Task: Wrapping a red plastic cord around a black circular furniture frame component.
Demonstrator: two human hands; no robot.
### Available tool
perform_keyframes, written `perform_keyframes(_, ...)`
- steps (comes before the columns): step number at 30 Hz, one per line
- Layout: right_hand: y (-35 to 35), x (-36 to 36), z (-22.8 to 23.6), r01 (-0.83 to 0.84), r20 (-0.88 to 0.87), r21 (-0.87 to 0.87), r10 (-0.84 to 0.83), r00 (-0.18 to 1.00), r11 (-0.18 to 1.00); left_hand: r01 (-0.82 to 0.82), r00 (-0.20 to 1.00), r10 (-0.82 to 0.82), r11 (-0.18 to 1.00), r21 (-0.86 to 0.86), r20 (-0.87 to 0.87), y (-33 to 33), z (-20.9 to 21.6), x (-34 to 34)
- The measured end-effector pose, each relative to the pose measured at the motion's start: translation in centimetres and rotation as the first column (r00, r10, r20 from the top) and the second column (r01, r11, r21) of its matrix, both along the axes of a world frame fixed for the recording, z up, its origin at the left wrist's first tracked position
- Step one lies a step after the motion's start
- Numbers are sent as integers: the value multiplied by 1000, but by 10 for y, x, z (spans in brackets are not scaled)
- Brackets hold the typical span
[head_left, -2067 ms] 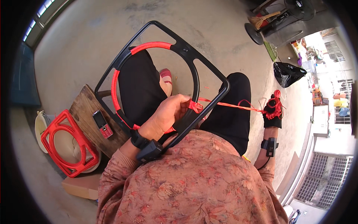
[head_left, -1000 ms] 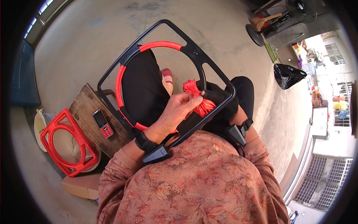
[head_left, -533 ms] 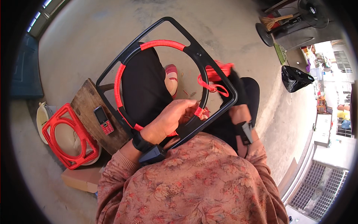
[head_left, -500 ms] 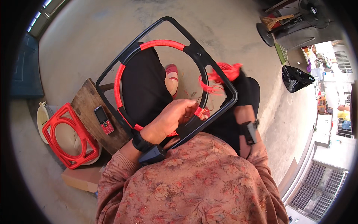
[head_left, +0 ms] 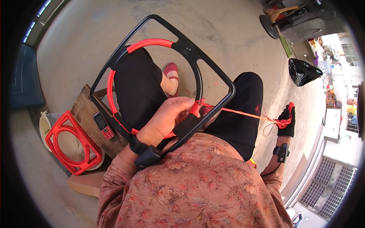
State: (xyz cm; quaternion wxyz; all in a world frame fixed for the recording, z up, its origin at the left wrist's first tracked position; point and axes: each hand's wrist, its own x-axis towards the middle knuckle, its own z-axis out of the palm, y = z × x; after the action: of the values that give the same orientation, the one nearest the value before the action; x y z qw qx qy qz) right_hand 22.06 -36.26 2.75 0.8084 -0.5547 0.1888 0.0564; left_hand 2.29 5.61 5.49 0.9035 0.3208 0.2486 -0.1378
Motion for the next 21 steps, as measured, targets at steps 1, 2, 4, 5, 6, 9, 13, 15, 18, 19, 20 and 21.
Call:
perform_keyframes(1,-1,-1,-5,-4,-37,-70,1,999,998,21,999,-22,999,41,26,-1,-2,0)
perform_keyframes(2,-2,-1,-10,-12,-74,-141,1,997,990,40,998,-44,996,81,50,-2,-5,0)
perform_keyframes(4,-3,2,-19,-35,-59,-108,29,998,994,54,995,-67,986,156,73,-1,-12,2)
perform_keyframes(5,10,2,-15,-14,-59,-117,7,998,993,62,992,-86,971,233,93,0,-14,3)
perform_keyframes(6,17,2,-11,10,-60,-126,-17,998,992,61,992,-85,970,235,91,-1,-8,4)
perform_keyframes(9,15,15,1,132,-115,-41,-136,984,990,-27,1000,26,998,49,17,1,7,5)
perform_keyframes(13,22,23,-7,251,-151,-27,-252,956,968,43,999,-44,998,42,31,0,-3,-1)
perform_keyframes(15,23,27,-12,307,-156,-61,-313,937,950,79,994,-88,986,144,59,-3,-8,-3)
perform_keyframes(18,23,33,-20,242,-129,-52,-247,960,969,67,997,-71,991,118,32,-3,-5,-1)
perform_keyframes(19,22,35,-22,215,-114,-48,-219,969,976,68,997,-72,990,121,28,-4,-7,-2)
perform_keyframes(20,21,38,-24,187,-97,-43,-191,977,981,60,996,-68,987,149,51,-5,-10,-2)
perform_keyframes(21,19,41,-27,161,-80,-38,-164,983,986,53,995,-67,983,178,73,-5,-11,-2)
